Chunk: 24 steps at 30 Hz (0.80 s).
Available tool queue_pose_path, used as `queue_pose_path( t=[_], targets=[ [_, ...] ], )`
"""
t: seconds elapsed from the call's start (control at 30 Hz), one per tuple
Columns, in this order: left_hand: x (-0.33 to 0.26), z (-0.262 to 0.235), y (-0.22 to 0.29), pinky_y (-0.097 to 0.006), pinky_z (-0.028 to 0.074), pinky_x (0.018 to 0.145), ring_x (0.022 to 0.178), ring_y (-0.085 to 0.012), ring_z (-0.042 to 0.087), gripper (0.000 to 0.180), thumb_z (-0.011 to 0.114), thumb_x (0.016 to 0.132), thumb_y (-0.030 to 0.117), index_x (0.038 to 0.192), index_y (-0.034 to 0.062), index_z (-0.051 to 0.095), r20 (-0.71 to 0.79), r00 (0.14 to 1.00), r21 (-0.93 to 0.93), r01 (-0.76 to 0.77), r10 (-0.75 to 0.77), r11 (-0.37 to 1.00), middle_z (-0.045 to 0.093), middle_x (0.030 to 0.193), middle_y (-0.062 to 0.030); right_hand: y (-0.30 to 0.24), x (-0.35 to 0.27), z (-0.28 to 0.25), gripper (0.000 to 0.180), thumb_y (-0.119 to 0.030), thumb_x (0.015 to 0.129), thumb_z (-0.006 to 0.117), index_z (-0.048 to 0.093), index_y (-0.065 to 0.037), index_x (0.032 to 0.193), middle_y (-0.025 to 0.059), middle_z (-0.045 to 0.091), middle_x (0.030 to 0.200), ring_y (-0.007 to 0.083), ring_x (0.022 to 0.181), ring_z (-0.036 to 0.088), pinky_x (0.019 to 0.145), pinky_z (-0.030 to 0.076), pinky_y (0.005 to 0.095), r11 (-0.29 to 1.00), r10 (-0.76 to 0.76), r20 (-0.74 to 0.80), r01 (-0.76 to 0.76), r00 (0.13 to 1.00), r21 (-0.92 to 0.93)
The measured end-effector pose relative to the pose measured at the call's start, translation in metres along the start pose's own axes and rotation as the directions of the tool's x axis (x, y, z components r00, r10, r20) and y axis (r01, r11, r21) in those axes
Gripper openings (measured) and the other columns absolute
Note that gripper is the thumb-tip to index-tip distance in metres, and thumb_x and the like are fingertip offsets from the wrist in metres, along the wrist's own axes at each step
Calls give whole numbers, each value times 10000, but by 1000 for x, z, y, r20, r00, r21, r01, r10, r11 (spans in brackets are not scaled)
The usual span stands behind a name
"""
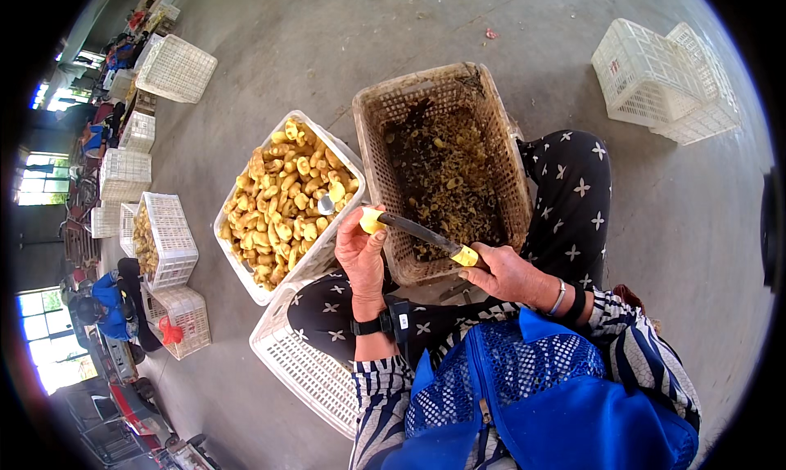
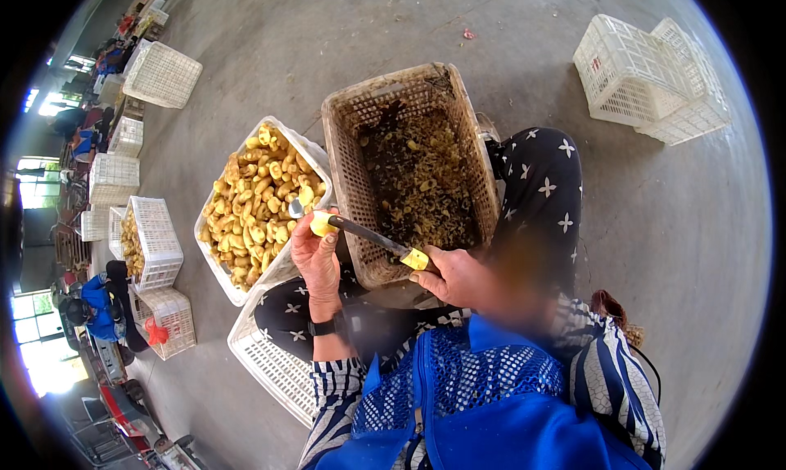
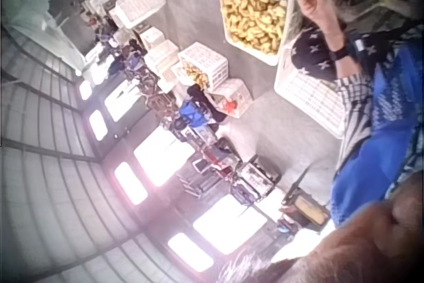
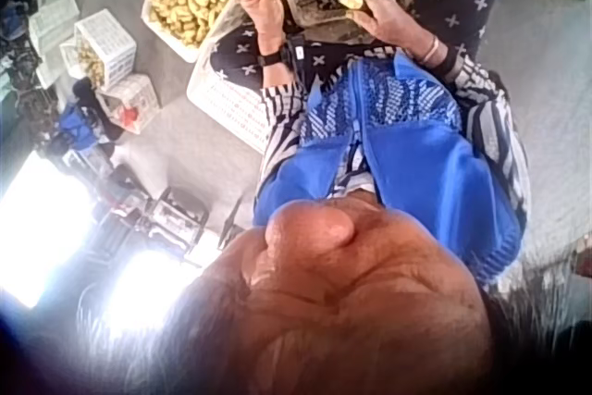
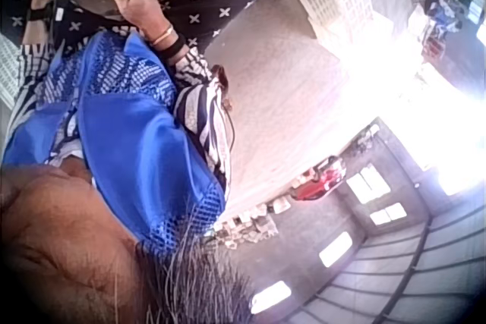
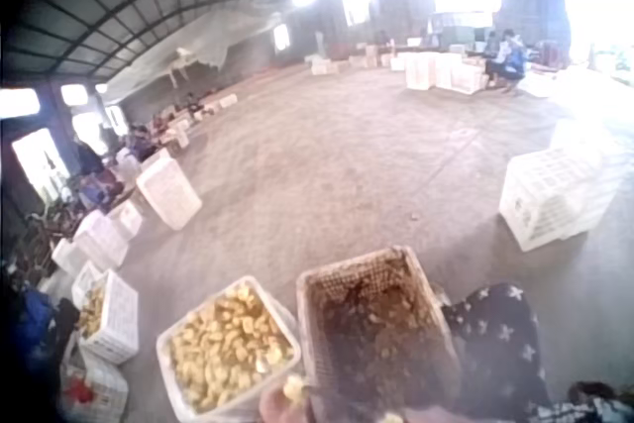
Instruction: The person peels a ginger root using a circular metal scraper and a knife, then places it into a plastic crate.
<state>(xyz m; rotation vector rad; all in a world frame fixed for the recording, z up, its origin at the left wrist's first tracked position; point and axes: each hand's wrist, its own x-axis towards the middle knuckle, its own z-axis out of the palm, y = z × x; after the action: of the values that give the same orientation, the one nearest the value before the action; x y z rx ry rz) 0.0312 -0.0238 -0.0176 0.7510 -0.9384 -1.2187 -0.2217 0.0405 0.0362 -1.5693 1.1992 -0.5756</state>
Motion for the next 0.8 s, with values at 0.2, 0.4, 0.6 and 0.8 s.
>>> queue_pose_path(
  t=[0.2,0.4,0.6,0.8],
  targets=[
    [-3,-6,-4,-312,503,933,1046,-207,633,416,722,808,-38,1189,34,573,19,999,336,-32,27,941,638,1135,-101,2,-2,3,283,-236,905,635,535,19,977,194,620,716,368,657,631,574,477,419,994,69,14,-68,998,-81],
    [-5,3,-13,-264,508,882,990,-143,628,380,728,817,-23,1165,20,580,-175,976,218,169,-132,961,647,1080,-73,10,-1,13,277,-266,911,607,478,-24,949,159,621,725,352,640,632,521,500,441,866,-90,-170,-7,981,-500],
    [-5,7,-22,-274,499,899,993,-158,629,410,734,829,13,1191,17,543,-187,980,353,4,66,936,647,1077,-85,22,8,5,224,-253,918,598,486,-58,912,123,593,666,306,578,629,479,505,404,808,-67,-235,-86,970,-583],
    [-5,4,-2,-388,510,958,1103,-266,615,422,734,833,62,1208,77,541,-57,998,74,38,-33,997,614,1165,-100,61,22,-24,212,-162,916,623,468,-17,923,65,515,584,160,455,517,417,419,329,976,204,-313,-167,928,140]
  ],
)
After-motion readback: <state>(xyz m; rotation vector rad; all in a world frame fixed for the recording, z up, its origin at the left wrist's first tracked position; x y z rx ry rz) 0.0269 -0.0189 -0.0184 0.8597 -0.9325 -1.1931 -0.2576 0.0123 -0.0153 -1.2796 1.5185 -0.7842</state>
